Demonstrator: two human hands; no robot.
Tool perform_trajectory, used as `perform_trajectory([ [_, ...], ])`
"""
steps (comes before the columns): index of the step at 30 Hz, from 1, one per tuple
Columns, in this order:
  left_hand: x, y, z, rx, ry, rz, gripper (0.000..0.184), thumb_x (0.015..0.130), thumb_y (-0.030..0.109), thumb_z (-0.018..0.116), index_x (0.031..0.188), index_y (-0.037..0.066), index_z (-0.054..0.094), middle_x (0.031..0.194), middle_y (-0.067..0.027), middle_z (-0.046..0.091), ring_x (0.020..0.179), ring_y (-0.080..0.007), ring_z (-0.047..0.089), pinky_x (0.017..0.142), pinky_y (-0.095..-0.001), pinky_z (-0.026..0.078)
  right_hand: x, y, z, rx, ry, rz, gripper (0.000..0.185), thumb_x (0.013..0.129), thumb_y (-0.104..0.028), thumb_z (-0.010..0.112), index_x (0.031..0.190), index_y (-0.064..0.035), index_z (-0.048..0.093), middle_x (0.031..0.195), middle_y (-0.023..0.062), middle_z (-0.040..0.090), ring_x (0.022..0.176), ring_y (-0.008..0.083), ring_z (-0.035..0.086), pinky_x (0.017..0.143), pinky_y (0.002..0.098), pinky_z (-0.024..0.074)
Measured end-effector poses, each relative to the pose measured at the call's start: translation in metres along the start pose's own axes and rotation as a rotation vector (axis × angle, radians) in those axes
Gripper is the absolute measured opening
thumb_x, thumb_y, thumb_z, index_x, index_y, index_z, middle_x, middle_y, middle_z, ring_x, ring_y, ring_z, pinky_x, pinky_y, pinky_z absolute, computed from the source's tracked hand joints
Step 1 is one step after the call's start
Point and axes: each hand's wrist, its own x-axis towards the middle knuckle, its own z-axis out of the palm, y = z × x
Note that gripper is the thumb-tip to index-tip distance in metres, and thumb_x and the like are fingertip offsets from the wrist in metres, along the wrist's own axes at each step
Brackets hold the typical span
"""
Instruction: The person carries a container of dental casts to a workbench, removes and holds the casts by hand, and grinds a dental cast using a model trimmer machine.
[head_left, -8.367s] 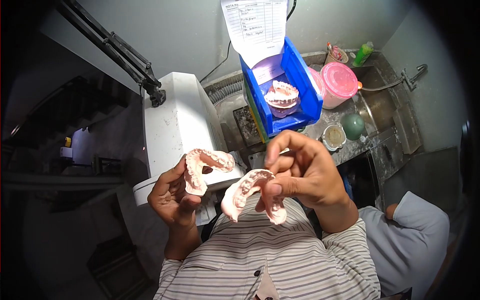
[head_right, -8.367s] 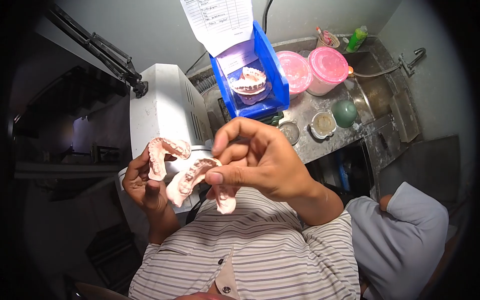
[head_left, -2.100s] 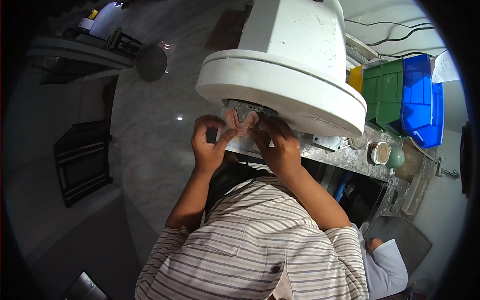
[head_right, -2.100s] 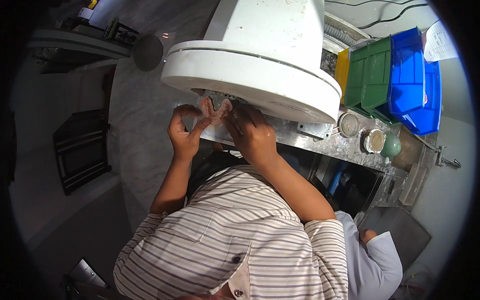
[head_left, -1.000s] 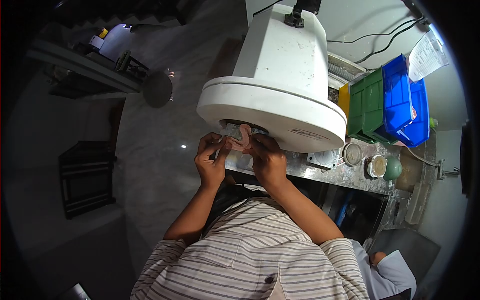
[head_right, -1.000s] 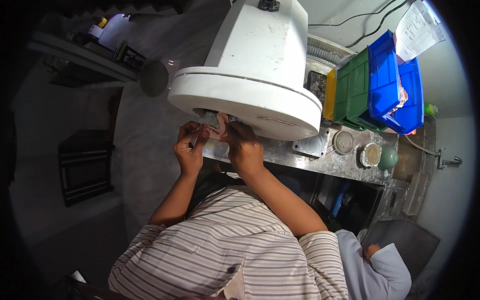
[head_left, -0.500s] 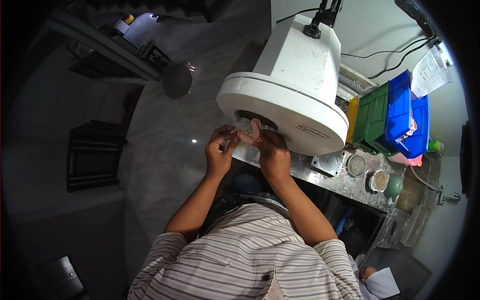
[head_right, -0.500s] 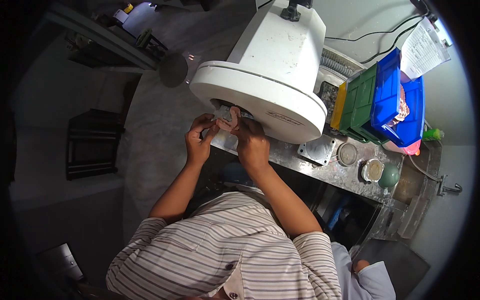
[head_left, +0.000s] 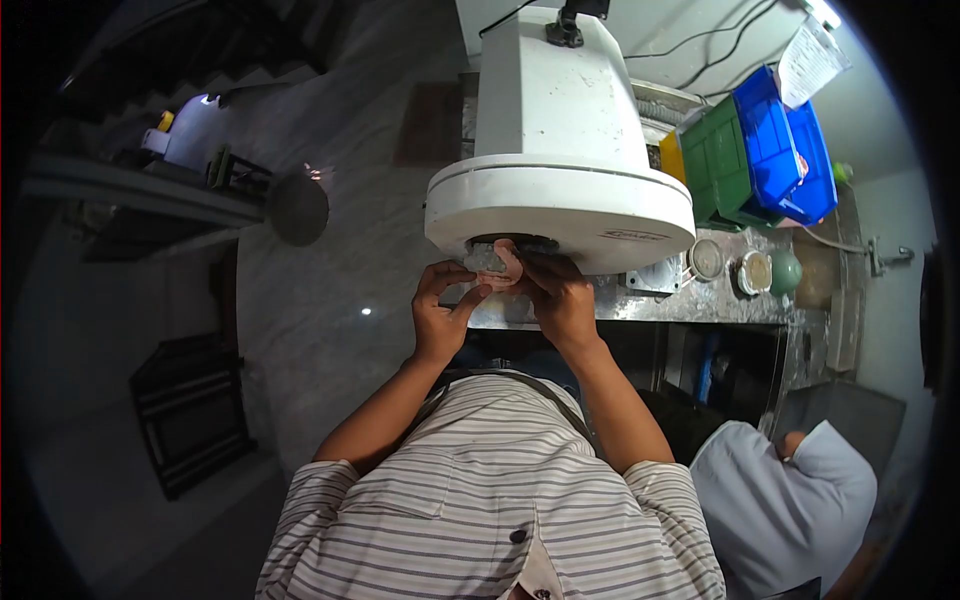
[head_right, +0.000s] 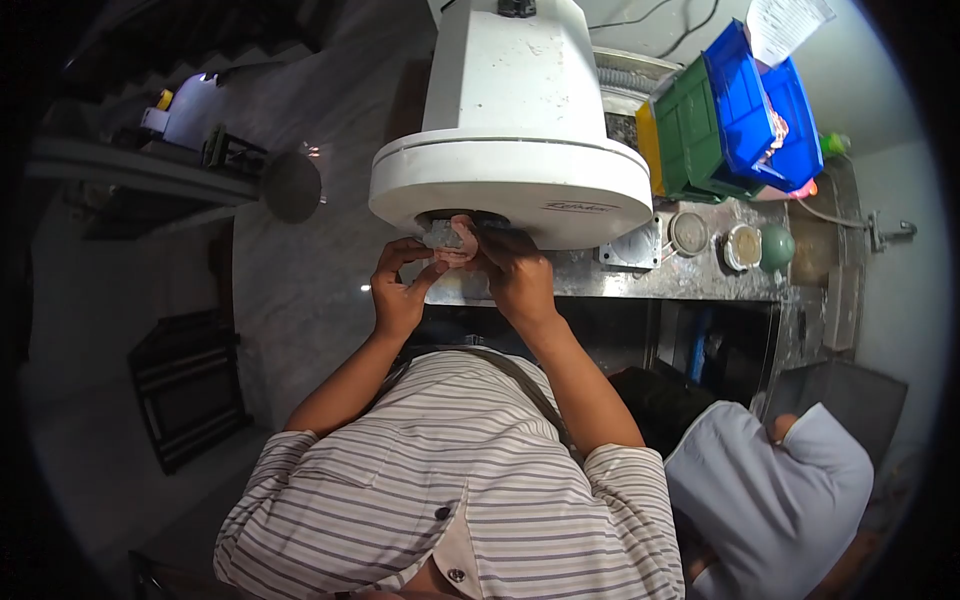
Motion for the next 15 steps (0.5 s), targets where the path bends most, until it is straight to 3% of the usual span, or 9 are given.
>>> perform_trajectory([
  [5,0.004,-0.009,0.002,-0.014,-0.054,-0.009,0.025,0.079,0.01,0.09,0.099,0.002,0.078,0.105,-0.0088,0.067,0.103,-0.0219,0.065,0.093,-0.0354,0.052,-0.004,0.001,0.005,0.015,0.026,0.046,0.048,0.078,0.003,0.075,0.123,-0.0136,0.075,0.111,0.0104,0.075,0.096,0.0314,0.071,0.081,0.0406,0.0601],
  [10,-0.002,-0.017,0.011,-0.082,0.045,0.036,0.023,0.078,0.006,0.089,0.097,0.0,0.08,0.103,-0.008,0.065,0.096,-0.0202,0.064,0.088,-0.0337,0.053,-0.01,0.015,0.01,0.026,0.033,0.024,0.047,0.077,0.002,0.076,0.122,-0.0123,0.075,0.11,0.011,0.075,0.096,0.033,0.071,0.08,0.0419,0.0595],
  [12,-0.004,-0.017,0.015,-0.066,0.075,0.03,0.021,0.079,0.006,0.089,0.097,0.0,0.08,0.104,-0.0083,0.066,0.098,-0.0193,0.065,0.088,-0.0335,0.054,-0.007,0.017,0.011,0.023,0.01,0.02,0.046,0.074,0.01,0.077,0.118,-0.0036,0.075,0.11,0.0157,0.075,0.099,0.0343,0.072,0.083,0.0395,0.0602],
  [15,-0.008,-0.012,0.018,-0.044,0.108,-0.011,0.02,0.08,0.006,0.088,0.097,0.0,0.08,0.105,-0.0088,0.066,0.099,-0.0191,0.065,0.088,-0.0333,0.054,-0.006,0.013,0.007,0.001,0.013,-0.011,0.044,0.076,0.008,0.077,0.118,-0.0036,0.075,0.111,0.0165,0.075,0.099,0.0346,0.072,0.082,0.0397,0.0599],
])
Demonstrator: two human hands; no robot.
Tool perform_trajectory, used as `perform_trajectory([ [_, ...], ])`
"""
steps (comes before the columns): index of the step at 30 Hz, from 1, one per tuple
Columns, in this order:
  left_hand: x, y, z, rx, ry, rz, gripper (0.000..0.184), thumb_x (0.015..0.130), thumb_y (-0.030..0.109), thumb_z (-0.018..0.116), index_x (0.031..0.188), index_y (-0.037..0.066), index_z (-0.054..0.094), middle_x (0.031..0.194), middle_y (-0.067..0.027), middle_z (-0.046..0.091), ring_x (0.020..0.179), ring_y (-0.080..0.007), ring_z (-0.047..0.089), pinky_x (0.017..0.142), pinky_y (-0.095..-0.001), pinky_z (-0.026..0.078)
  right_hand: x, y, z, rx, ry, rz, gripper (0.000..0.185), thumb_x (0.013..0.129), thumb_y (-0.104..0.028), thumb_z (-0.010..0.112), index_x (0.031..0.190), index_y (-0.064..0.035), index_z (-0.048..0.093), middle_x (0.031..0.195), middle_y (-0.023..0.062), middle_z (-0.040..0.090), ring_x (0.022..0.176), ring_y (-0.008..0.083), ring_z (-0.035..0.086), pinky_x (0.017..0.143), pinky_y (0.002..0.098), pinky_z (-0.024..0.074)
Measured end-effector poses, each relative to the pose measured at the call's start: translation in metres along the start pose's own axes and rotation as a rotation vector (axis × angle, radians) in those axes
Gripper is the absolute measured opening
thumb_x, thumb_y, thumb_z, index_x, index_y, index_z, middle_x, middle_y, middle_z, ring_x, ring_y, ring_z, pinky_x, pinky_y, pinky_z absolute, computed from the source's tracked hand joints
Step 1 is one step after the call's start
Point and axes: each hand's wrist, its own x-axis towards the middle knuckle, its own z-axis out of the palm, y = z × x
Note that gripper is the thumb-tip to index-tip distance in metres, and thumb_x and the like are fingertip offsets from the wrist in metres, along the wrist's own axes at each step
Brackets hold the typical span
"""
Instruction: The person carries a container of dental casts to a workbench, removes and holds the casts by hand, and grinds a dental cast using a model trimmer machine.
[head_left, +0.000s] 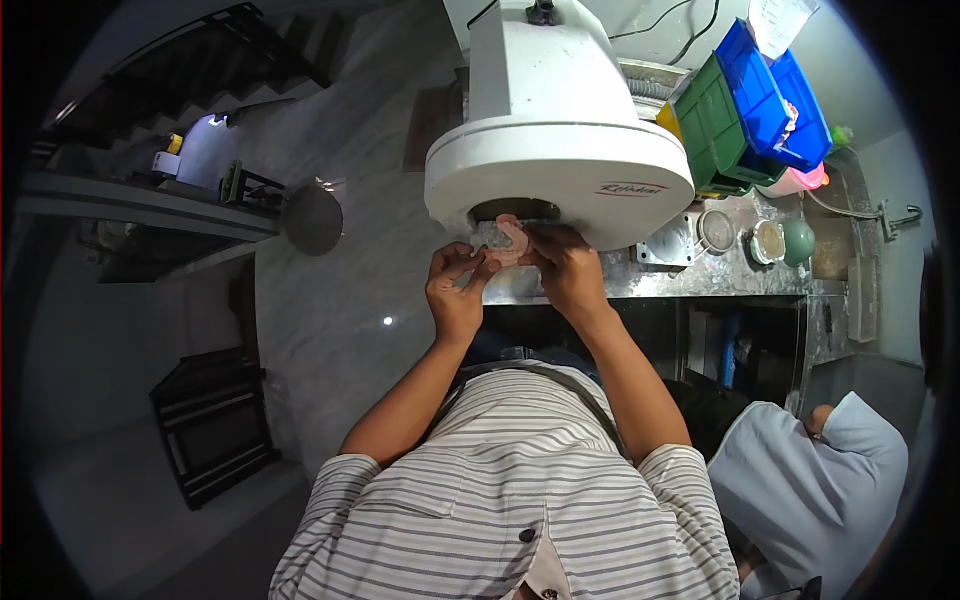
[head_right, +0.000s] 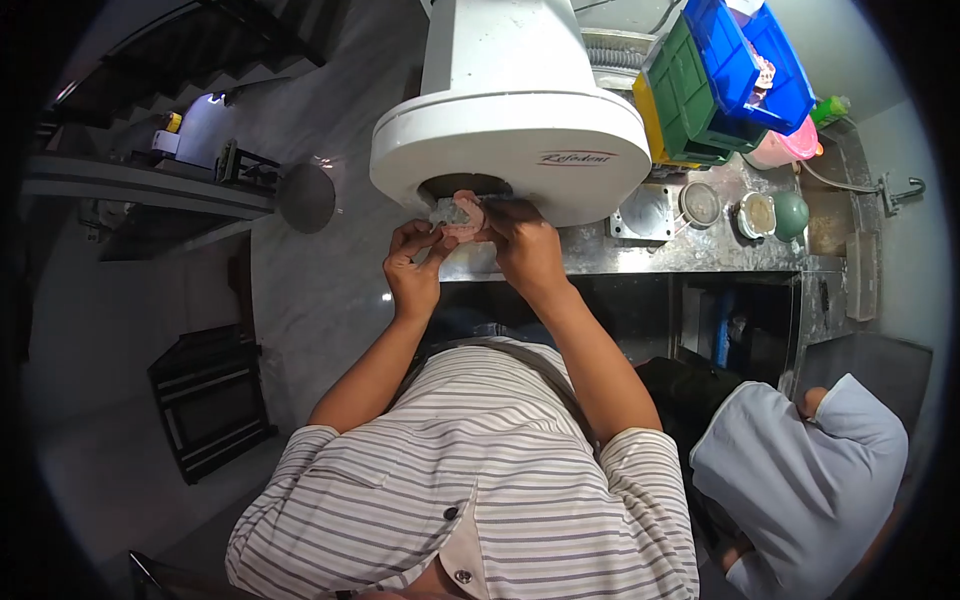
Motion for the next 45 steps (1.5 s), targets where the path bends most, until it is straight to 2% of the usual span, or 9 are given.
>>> perform_trajectory([
  [7,-0.004,0.003,0.005,-0.055,0.043,-0.018,0.021,0.08,0.006,0.089,0.098,-0.001,0.081,0.109,-0.0086,0.067,0.099,-0.0178,0.067,0.09,-0.032,0.056,-0.002,0.003,0.003,-0.03,-0.004,-0.005,0.041,0.078,0.01,0.073,0.118,-0.0013,0.075,0.111,0.0178,0.074,0.097,0.0355,0.073,0.081,0.0407,0.0603],
  [9,-0.005,0.002,0.006,-0.1,0.041,-0.04,0.021,0.08,0.007,0.089,0.098,-0.001,0.081,0.111,-0.0082,0.066,0.099,-0.0174,0.067,0.09,-0.0318,0.056,-0.001,0.003,0.005,-0.011,0.029,0.019,0.044,0.079,0.01,0.068,0.118,-0.0069,0.076,0.111,0.0147,0.075,0.096,0.0334,0.073,0.079,0.0424,0.0612],
  [19,-0.005,0.004,0.009,-0.106,0.047,-0.05,0.018,0.082,0.004,0.087,0.099,-0.002,0.08,0.111,-0.0077,0.064,0.094,-0.0163,0.066,0.086,-0.0302,0.055,0.002,-0.006,0.003,0.177,-0.015,0.109,0.048,0.081,0.013,0.063,0.123,-0.0077,0.075,0.109,0.015,0.075,0.092,0.0315,0.075,0.077,0.0381,0.0636],
  [24,-0.004,0.002,0.008,-0.117,0.061,-0.053,0.017,0.083,0.001,0.085,0.099,-0.002,0.08,0.109,-0.0077,0.065,0.091,-0.0158,0.065,0.085,-0.0291,0.054,0.005,-0.016,-0.003,0.065,0.031,0.03,0.046,0.085,0.005,0.068,0.126,-0.0164,0.075,0.109,0.0108,0.075,0.092,0.0288,0.075,0.076,0.0383,0.0632],
  [31,0.001,0.0,0.006,-0.096,0.027,-0.063,0.021,0.082,-0.002,0.084,0.102,0.001,0.08,0.102,-0.0071,0.067,0.099,-0.0176,0.065,0.094,-0.0313,0.055,-0.002,-0.009,0.005,-0.109,0.075,0.03,0.042,0.081,-0.007,0.078,0.122,-0.0173,0.076,0.109,0.0095,0.075,0.095,0.0298,0.072,0.079,0.0414,0.061],
  [33,0.001,0.002,0.005,-0.107,0.026,-0.073,0.021,0.082,-0.001,0.084,0.103,0.001,0.08,0.101,-0.0069,0.068,0.099,-0.018,0.065,0.094,-0.0317,0.054,-0.002,-0.01,0.005,-0.11,0.055,0.075,0.038,0.077,-0.007,0.084,0.114,-0.0044,0.078,0.111,0.0128,0.076,0.099,0.0323,0.071,0.085,0.0405,0.0591],
  [40,-0.011,0.034,-0.007,0.085,0.02,0.187,0.022,0.086,0.011,0.083,0.103,0.002,0.073,0.107,-0.0107,0.074,0.1,-0.0271,0.069,0.094,-0.0363,0.051,-0.008,-0.011,-0.009,0.114,-0.002,0.128,0.044,0.075,-0.008,0.086,0.118,-0.0084,0.078,0.111,0.013,0.076,0.095,0.0294,0.07,0.08,0.0378,0.0575],
  [43,-0.014,0.059,-0.018,0.066,-0.016,0.342,0.024,0.088,0.013,0.082,0.107,0.003,0.069,0.106,-0.0108,0.075,0.1,-0.0274,0.07,0.096,-0.039,0.049,-0.014,-0.028,-0.027,0.333,-0.092,0.291,0.044,0.077,-0.008,0.086,0.12,-0.0096,0.078,0.113,0.0123,0.077,0.091,0.024,0.068,0.074,0.0328,0.0545],
  [45,-0.011,0.075,-0.026,0.096,-0.038,0.537,0.03,0.09,0.017,0.081,0.112,0.004,0.067,0.104,-0.0108,0.076,0.096,-0.0259,0.071,0.098,-0.0449,0.047,-0.014,-0.039,-0.037,0.401,-0.051,0.116,0.039,0.081,-0.013,0.084,0.119,-0.0084,0.077,0.116,0.0113,0.076,0.088,0.0237,0.068,0.073,0.0312,0.0544],
])
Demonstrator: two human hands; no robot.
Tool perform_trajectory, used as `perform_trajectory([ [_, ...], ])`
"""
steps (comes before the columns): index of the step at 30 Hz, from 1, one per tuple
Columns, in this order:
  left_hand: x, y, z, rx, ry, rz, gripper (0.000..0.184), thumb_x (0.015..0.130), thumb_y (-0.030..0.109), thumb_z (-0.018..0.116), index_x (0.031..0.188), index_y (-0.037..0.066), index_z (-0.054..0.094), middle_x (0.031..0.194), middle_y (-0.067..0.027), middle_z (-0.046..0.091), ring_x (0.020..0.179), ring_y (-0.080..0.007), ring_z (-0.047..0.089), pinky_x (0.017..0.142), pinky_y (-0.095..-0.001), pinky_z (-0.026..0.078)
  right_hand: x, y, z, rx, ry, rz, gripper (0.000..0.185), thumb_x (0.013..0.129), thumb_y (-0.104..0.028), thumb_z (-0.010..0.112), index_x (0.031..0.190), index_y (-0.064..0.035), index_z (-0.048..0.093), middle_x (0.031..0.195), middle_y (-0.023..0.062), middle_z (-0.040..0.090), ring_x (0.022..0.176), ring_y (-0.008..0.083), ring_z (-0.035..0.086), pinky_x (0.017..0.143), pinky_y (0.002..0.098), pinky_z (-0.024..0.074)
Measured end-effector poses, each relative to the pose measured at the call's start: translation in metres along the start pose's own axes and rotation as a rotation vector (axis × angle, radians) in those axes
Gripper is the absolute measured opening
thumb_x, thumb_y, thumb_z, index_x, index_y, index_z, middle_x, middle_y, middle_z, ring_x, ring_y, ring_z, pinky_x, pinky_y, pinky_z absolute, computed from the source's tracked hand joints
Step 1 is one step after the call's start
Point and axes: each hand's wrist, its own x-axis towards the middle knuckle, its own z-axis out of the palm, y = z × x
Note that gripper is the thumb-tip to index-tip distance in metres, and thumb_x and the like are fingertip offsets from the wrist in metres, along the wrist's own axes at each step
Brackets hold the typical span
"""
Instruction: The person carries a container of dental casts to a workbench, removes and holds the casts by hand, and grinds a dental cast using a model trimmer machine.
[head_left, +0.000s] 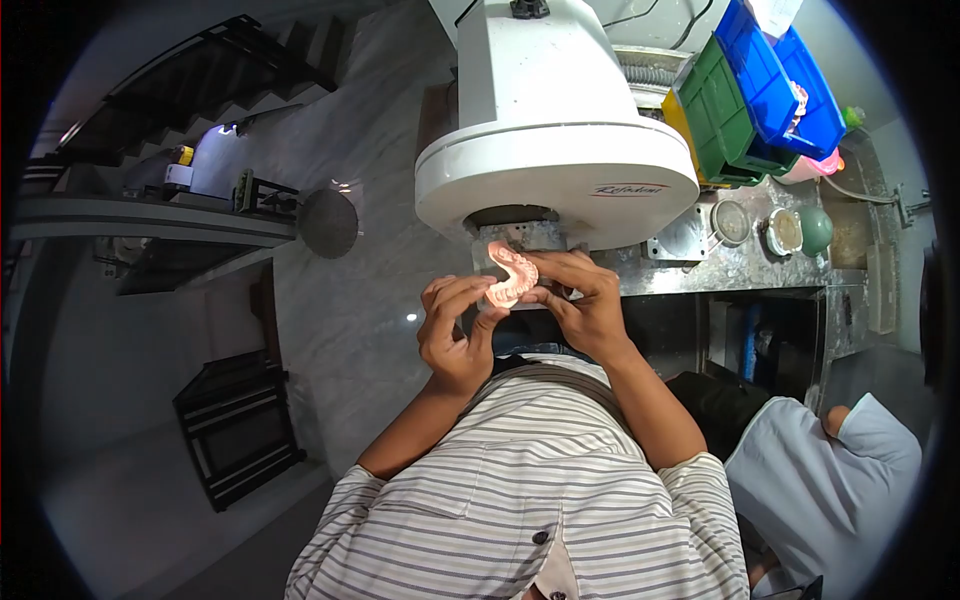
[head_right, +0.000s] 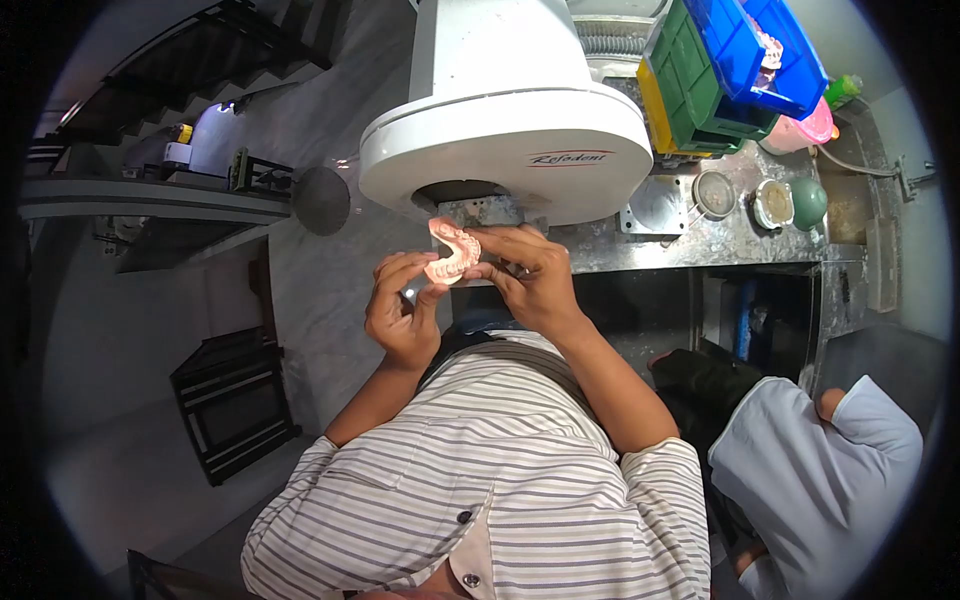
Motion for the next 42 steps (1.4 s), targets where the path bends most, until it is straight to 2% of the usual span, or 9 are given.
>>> perform_trajectory([
  [10,0.02,0.048,-0.032,-0.001,-0.112,0.17,0.042,0.088,0.023,0.082,0.122,0.009,0.063,0.106,-0.0092,0.075,0.095,-0.0226,0.07,0.105,-0.0499,0.041,-0.001,-0.039,-0.013,0.134,0.041,-0.21,0.048,0.077,-0.011,0.085,0.124,-0.0117,0.077,0.122,0.01,0.076,0.08,0.0174,0.063,0.073,0.0301,0.0466],
  [18,0.015,0.053,-0.03,-0.01,-0.117,0.187,0.039,0.09,0.021,0.081,0.122,0.01,0.063,0.108,-0.0099,0.075,0.096,-0.0229,0.07,0.104,-0.0503,0.042,-0.009,-0.046,-0.018,0.031,0.081,-0.226,0.049,0.074,-0.006,0.085,0.122,-0.0096,0.077,0.12,0.0093,0.076,0.078,0.0222,0.063,0.073,0.0318,0.0485],
  [20,0.012,0.039,-0.019,-0.083,-0.085,0.013,0.029,0.093,0.015,0.079,0.118,0.007,0.065,0.109,-0.0112,0.076,0.098,-0.0238,0.07,0.1,-0.0449,0.046,-0.008,-0.039,-0.015,0.013,0.115,-0.239,0.046,0.075,-0.007,0.085,0.12,-0.0086,0.077,0.119,0.0092,0.077,0.078,0.0245,0.063,0.074,0.0331,0.0495],
  [22,0.004,0.009,-0.001,-0.154,-0.063,-0.301,0.02,0.094,0.011,0.077,0.107,-0.001,0.07,0.104,-0.0123,0.076,0.094,-0.0234,0.07,0.091,-0.0337,0.052,-0.008,-0.019,-0.005,-0.229,0.062,-0.04,0.039,0.077,-0.011,0.084,0.115,-0.0066,0.077,0.11,0.0085,0.077,0.082,0.0298,0.065,0.077,0.0366,0.0523],
  [24,-0.01,-0.03,0.013,-0.216,-0.1,-0.487,0.02,0.097,0.012,0.074,0.109,-0.003,0.071,0.102,-0.0119,0.076,0.095,-0.0188,0.069,0.088,-0.0326,0.053,-0.011,0.018,0.015,-0.323,0.106,-0.022,0.038,0.077,-0.014,0.085,0.113,-0.0052,0.077,0.107,0.0098,0.077,0.085,0.0295,0.067,0.076,0.0372,0.053],
  [26,-0.017,-0.059,0.025,-0.174,-0.08,-0.477,0.02,0.096,0.011,0.074,0.11,-0.003,0.071,0.102,-0.0123,0.075,0.095,-0.0194,0.069,0.088,-0.0327,0.053,-0.009,0.033,0.027,-0.419,0.226,-0.002,0.035,0.077,-0.018,0.086,0.108,-0.0038,0.078,0.102,0.0098,0.076,0.087,0.0298,0.068,0.078,0.0411,0.0553],
  [28,-0.01,-0.066,0.032,-0.027,-0.029,-0.353,0.017,0.094,0.006,0.073,0.11,-0.001,0.074,0.099,-0.0125,0.071,0.088,-0.0224,0.067,0.084,-0.0336,0.053,-0.002,0.038,0.032,-0.493,0.24,-0.03,0.034,0.077,-0.019,0.086,0.107,-0.0044,0.078,0.102,0.0095,0.076,0.088,0.0296,0.068,0.078,0.0408,0.0554],
  [31,-0.006,-0.07,0.04,0.182,0.01,-0.326,0.013,0.093,0.004,0.073,0.105,0.0,0.075,0.093,-0.012,0.066,0.082,-0.0247,0.065,0.078,-0.0351,0.051,0.002,0.04,0.037,-0.571,0.257,-0.069,0.032,0.077,-0.022,0.085,0.104,-0.0054,0.078,0.101,0.0088,0.075,0.089,0.0293,0.067,0.079,0.0402,0.0556],
  [42,-0.01,-0.069,0.046,0.107,0.075,-0.409,0.008,0.094,0.006,0.072,0.098,0.0,0.076,0.088,-0.0117,0.064,0.081,-0.0253,0.064,0.076,-0.0365,0.05,0.003,0.042,0.04,-0.602,0.268,-0.124,0.035,0.075,-0.022,0.085,0.105,-0.0058,0.079,0.103,0.0073,0.074,0.09,0.029,0.068,0.08,0.0396,0.0558],
])
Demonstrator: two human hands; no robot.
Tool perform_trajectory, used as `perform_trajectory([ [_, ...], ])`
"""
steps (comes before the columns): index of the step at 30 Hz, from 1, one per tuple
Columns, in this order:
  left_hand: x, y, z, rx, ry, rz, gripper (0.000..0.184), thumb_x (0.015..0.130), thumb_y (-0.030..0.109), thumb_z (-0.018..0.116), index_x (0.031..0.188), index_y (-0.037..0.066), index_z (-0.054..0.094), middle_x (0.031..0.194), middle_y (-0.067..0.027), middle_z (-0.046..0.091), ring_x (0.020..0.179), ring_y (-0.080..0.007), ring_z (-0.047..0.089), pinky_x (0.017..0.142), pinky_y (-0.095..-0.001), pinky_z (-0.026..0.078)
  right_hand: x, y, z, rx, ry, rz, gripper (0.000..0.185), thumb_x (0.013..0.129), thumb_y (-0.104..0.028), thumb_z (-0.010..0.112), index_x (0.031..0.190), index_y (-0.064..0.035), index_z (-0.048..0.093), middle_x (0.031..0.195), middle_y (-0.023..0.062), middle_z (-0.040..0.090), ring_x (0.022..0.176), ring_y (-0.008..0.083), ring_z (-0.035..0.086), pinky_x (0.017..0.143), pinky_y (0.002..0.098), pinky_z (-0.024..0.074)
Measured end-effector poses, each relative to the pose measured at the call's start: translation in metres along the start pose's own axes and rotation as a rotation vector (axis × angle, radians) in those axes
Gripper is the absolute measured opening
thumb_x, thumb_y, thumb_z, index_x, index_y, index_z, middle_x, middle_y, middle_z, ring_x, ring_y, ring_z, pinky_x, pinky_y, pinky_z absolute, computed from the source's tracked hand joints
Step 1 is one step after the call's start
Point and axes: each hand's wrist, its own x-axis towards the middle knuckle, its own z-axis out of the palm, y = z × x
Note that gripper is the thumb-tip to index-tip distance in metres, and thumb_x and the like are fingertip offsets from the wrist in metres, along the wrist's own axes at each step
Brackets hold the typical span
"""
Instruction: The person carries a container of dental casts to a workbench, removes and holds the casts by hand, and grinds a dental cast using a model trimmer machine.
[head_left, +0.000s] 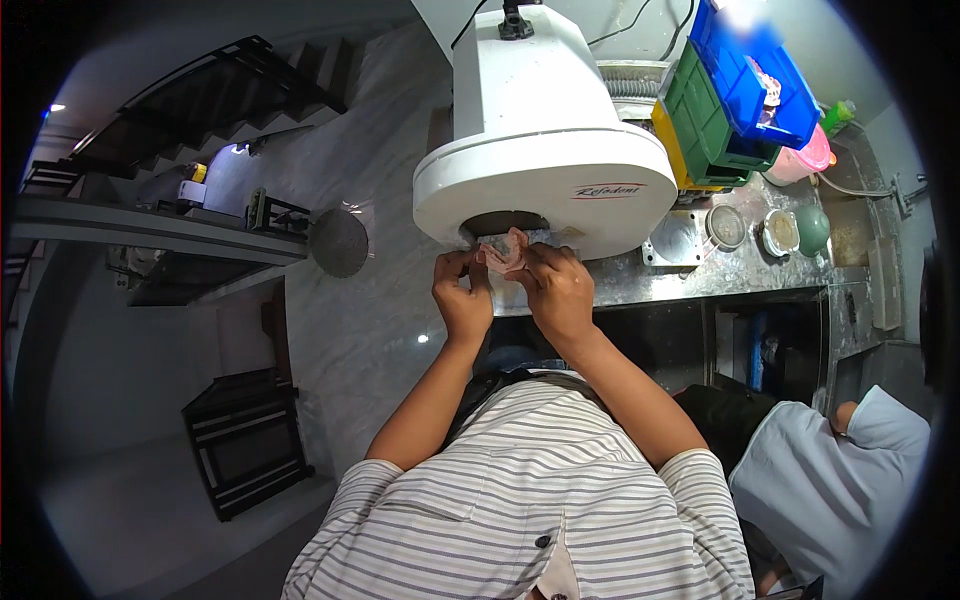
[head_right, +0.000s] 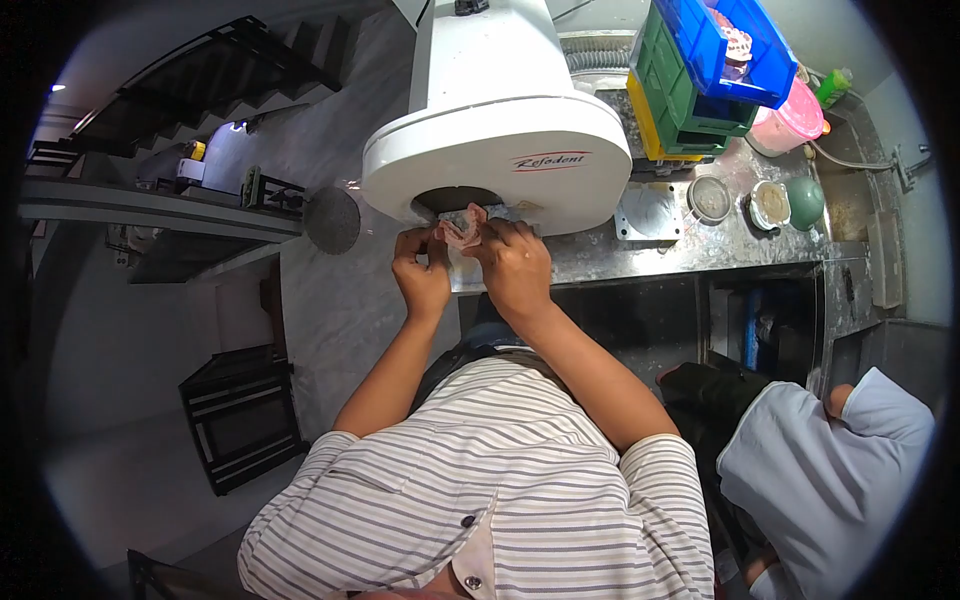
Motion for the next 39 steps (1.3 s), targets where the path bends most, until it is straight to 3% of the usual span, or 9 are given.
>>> perform_trajectory([
  [2,0.001,0.0,0.0,0.003,-0.002,0.005,0.008,0.095,0.006,0.072,0.098,0.0,0.076,0.087,-0.0118,0.064,0.08,-0.0255,0.064,0.076,-0.0366,0.05,-0.002,0.002,0.006,0.014,0.02,-0.032,0.033,0.074,-0.015,0.083,0.106,-0.0062,0.079,0.104,0.0074,0.075,0.089,0.0288,0.068,0.079,0.0399,0.056],
  [4,0.002,-0.001,0.001,0.029,0.015,0.078,0.008,0.095,0.006,0.072,0.093,-0.001,0.073,0.089,-0.0092,0.065,0.076,-0.0183,0.063,0.072,-0.0327,0.049,-0.001,0.0,0.004,0.025,0.015,-0.031,0.033,0.074,-0.011,0.082,0.107,-0.0064,0.079,0.104,0.0076,0.075,0.089,0.0288,0.069,0.08,0.0399,0.0561],
  [8,0.001,0.0,0.0,0.022,0.021,0.051,0.008,0.095,0.006,0.071,0.092,-0.001,0.072,0.089,-0.0098,0.066,0.076,-0.0192,0.063,0.072,-0.0333,0.05,-0.002,0.001,0.006,0.054,0.007,-0.011,0.034,0.074,-0.004,0.079,0.109,-0.0067,0.079,0.103,0.0083,0.075,0.091,0.0293,0.069,0.081,0.04,0.0564],
  [10,0.0,0.001,0.0,-0.005,0.003,0.001,0.009,0.095,0.008,0.072,0.095,-0.001,0.074,0.087,-0.0121,0.065,0.082,-0.0262,0.064,0.077,-0.0369,0.05,-0.003,0.002,0.008,0.058,-0.003,0.0,0.035,0.074,-0.004,0.079,0.11,-0.0065,0.079,0.103,0.0085,0.074,0.092,0.0294,0.069,0.082,0.0401,0.0564],
  [18,-0.001,0.003,0.0,-0.006,0.022,0.02,0.01,0.095,0.008,0.073,0.096,-0.001,0.075,0.089,-0.0124,0.065,0.083,-0.0268,0.064,0.077,-0.0374,0.051,-0.002,0.003,0.008,0.06,-0.024,0.02,0.037,0.075,-0.004,0.079,0.112,-0.0056,0.078,0.103,0.0092,0.074,0.093,0.0301,0.07,0.084,0.0402,0.0566],
  [21,0.0,0.002,0.0,-0.008,0.029,0.033,0.011,0.095,0.008,0.073,0.099,-0.002,0.076,0.088,-0.0125,0.065,0.084,-0.0269,0.065,0.077,-0.0376,0.051,-0.002,0.003,0.009,0.088,-0.033,0.033,0.03,0.077,-0.002,0.071,0.106,-0.0041,0.079,0.106,0.0111,0.073,0.095,0.0325,0.068,0.083,0.0425,0.0561],
  [23,-0.001,0.002,0.0,0.004,0.04,0.053,0.012,0.095,0.008,0.073,0.1,-0.002,0.076,0.088,-0.0126,0.065,0.084,-0.027,0.065,0.077,-0.0376,0.051,-0.002,0.005,0.01,0.049,-0.055,0.028,0.038,0.074,-0.003,0.079,0.112,-0.0047,0.078,0.103,0.0103,0.074,0.092,0.0308,0.07,0.083,0.0404,0.0571],
  [39,0.0,0.002,0.001,-0.022,0.032,0.003,0.013,0.095,0.011,0.074,0.097,-0.001,0.076,0.089,-0.0127,0.068,0.082,-0.0238,0.066,0.076,-0.0357,0.051,0.002,0.008,0.011,0.065,-0.032,0.027,0.032,0.075,-0.006,0.081,0.107,-0.0022,0.078,0.103,0.0128,0.075,0.094,0.0323,0.071,0.083,0.0416,0.0587],
])
